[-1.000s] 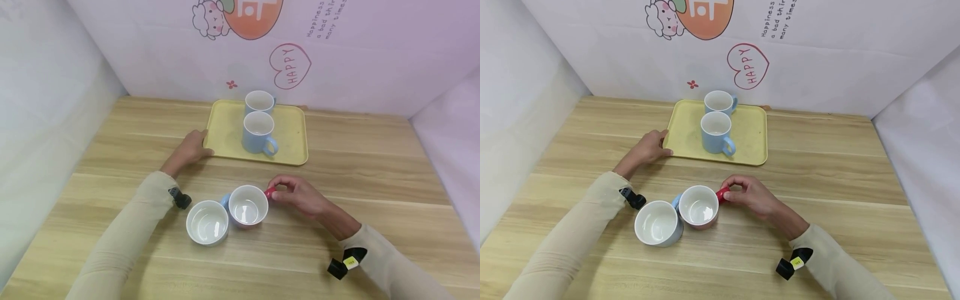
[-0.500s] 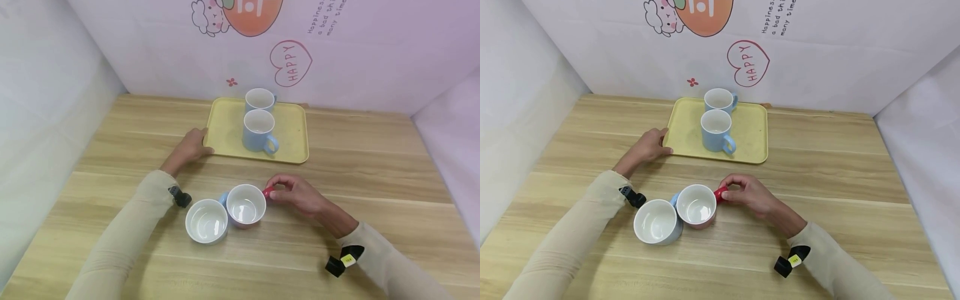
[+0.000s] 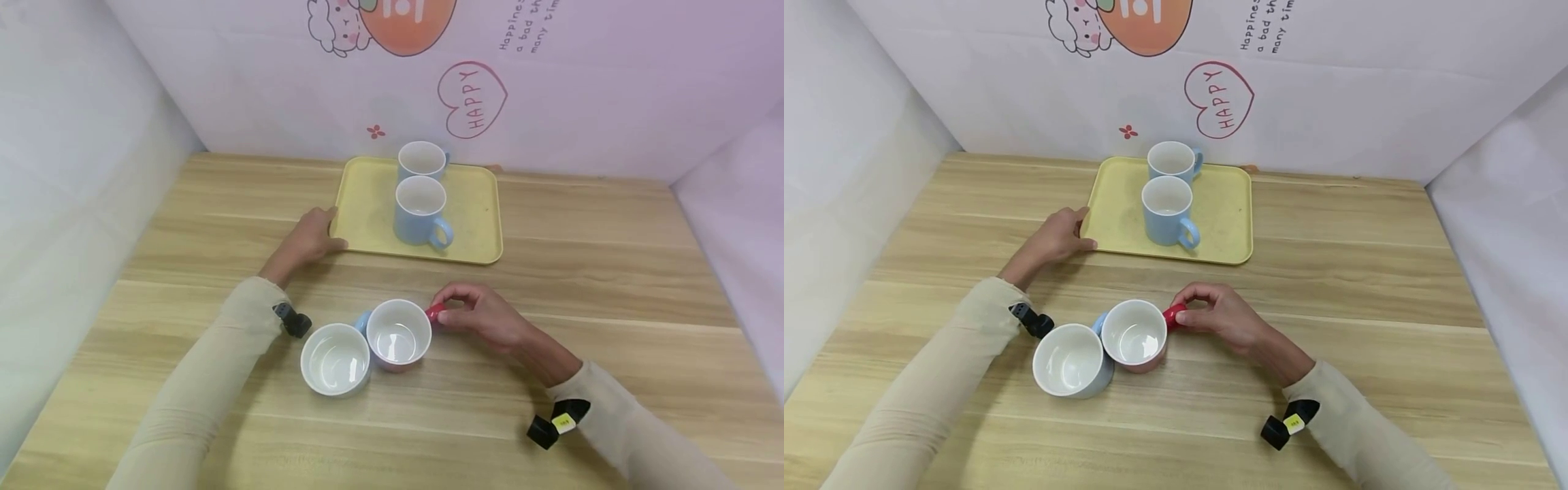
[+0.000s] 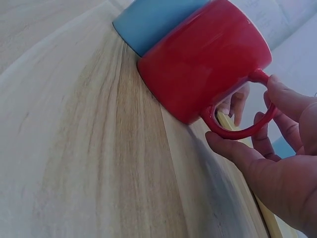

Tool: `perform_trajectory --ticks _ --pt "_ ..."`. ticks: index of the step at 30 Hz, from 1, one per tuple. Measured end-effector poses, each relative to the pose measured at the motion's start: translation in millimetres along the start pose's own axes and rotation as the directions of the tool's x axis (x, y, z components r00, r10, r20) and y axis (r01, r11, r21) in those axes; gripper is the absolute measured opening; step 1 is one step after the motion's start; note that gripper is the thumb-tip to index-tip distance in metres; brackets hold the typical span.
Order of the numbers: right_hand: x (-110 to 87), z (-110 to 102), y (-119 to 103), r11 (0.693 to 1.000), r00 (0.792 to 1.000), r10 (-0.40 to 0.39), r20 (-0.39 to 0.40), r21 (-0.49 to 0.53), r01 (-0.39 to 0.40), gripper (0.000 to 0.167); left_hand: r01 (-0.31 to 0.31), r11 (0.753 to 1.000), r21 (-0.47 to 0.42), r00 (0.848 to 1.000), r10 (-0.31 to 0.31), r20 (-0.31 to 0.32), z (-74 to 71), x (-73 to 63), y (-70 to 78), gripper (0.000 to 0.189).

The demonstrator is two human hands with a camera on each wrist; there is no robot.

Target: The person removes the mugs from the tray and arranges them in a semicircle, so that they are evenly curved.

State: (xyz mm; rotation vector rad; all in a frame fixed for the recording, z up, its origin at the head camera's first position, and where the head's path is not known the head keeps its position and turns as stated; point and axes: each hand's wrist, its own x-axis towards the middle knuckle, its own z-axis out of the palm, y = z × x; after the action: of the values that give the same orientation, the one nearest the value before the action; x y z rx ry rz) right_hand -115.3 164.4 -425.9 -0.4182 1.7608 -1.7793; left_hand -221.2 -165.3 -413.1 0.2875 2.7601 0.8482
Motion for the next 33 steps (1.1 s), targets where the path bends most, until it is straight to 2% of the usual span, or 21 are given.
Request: perform_trajectory --ticks 5,12,17,26,33 --pt "-1.6 -2 2 1.000 1.000 0.016 -0.014 -0.011 -0.016 0.022 0.011 1.000 0.004 1.000 -0.011 0.001 0.7 0.2 0.0 0.047" --pt "-5.0 -6 4 0.998 0.998 0.038 -0.055 0.056 -0.035 0.036 0.009 1.000 0.000 1.000 -0.009 -0.002 0.8 -0.5 1.0 0.044" --pt "-4.4 -7 3 0.998 0.997 0.037 -0.069 0.045 -0.034 0.037 0.011 1.000 0.004 1.000 -0.011 0.001 0.2 -0.1 0.5 0.050" --pt "-1.5 -10 4 0.996 0.997 0.005 -0.081 0.088 0.002 0.029 0.028 0.999 0.046 0.998 -0.030 0.049 -0.1 4.0 2.2 0.078" --pt "0.7 -11 1 0.991 0.994 -0.023 -0.105 0.132 0.037 0.028 0.035 0.998 0.053 0.998 -0.038 0.055 -1.8 2.3 1.2 0.082"
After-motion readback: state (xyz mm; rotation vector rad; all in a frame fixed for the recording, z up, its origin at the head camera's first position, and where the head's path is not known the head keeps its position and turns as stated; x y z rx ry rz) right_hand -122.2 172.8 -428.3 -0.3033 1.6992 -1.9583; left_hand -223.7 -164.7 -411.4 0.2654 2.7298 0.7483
